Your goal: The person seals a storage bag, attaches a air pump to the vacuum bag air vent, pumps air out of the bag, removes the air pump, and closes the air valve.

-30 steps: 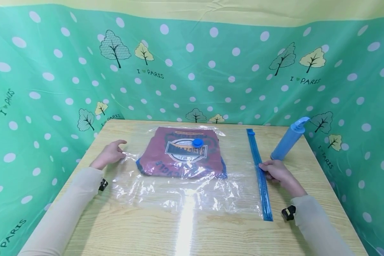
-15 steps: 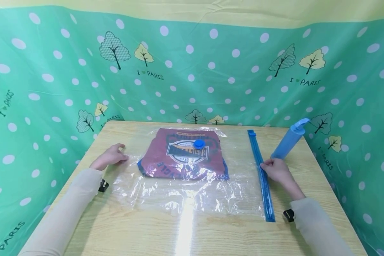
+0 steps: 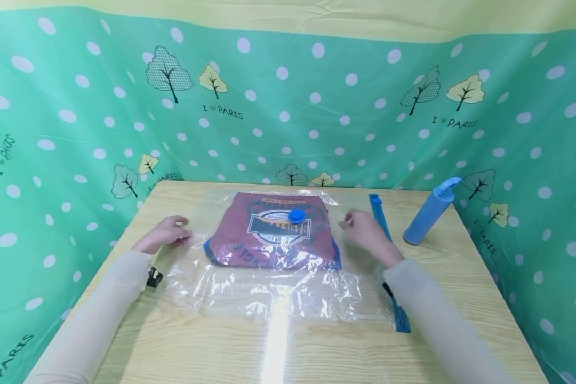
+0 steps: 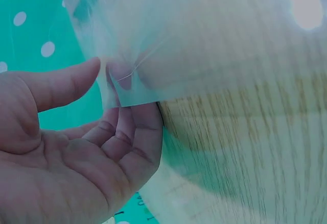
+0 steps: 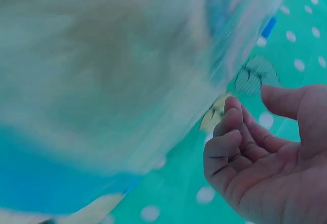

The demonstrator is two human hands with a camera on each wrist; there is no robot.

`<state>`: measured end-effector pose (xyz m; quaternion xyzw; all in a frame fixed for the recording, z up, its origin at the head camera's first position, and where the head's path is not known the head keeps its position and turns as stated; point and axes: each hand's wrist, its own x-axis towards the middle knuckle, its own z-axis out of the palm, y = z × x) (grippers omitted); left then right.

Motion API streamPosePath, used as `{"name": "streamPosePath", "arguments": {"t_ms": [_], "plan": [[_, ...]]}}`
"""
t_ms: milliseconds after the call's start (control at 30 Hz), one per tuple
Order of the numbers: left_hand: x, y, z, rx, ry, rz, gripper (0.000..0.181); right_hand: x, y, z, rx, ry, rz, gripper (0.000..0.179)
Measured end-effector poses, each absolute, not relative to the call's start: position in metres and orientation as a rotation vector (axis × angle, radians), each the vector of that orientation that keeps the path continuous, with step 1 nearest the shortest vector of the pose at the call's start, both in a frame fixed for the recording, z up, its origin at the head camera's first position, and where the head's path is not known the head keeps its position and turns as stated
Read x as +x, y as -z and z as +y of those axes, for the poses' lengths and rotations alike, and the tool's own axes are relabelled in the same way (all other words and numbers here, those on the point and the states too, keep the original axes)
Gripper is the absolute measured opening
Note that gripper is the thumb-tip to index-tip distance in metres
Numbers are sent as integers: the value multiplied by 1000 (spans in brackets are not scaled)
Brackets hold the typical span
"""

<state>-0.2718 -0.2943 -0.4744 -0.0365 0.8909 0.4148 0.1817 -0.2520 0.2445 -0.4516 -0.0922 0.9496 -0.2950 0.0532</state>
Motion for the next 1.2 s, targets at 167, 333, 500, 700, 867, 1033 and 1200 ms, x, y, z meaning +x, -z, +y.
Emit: {"name": "streamPosePath", "arguments": {"t_ms": [167,333,500,700,867,1033,1200], "plan": [[-273,475,-299,-122,-1242,2441,42,-277,456,196,-421,877,2840,39],[-275,479,-303,-122,-1234,2416,26,-294,465,160,-539,812,2887,41],[-275,480,-305,-110,-1274,2398,24,-304,474,135,-501,764,2953,32],[-275,483,-310,-155,-1309,2389,24,-309,479,120,-477,695,2992,33],[-276,483,-309,-170,-1306,2399,20,-309,476,119,-472,705,2981,26],[-274,483,-309,-165,-1305,2403,20,-310,477,120,-544,632,2986,27],[-272,482,-308,-163,-1305,2407,20,-310,478,122,-625,563,2998,33]]}}
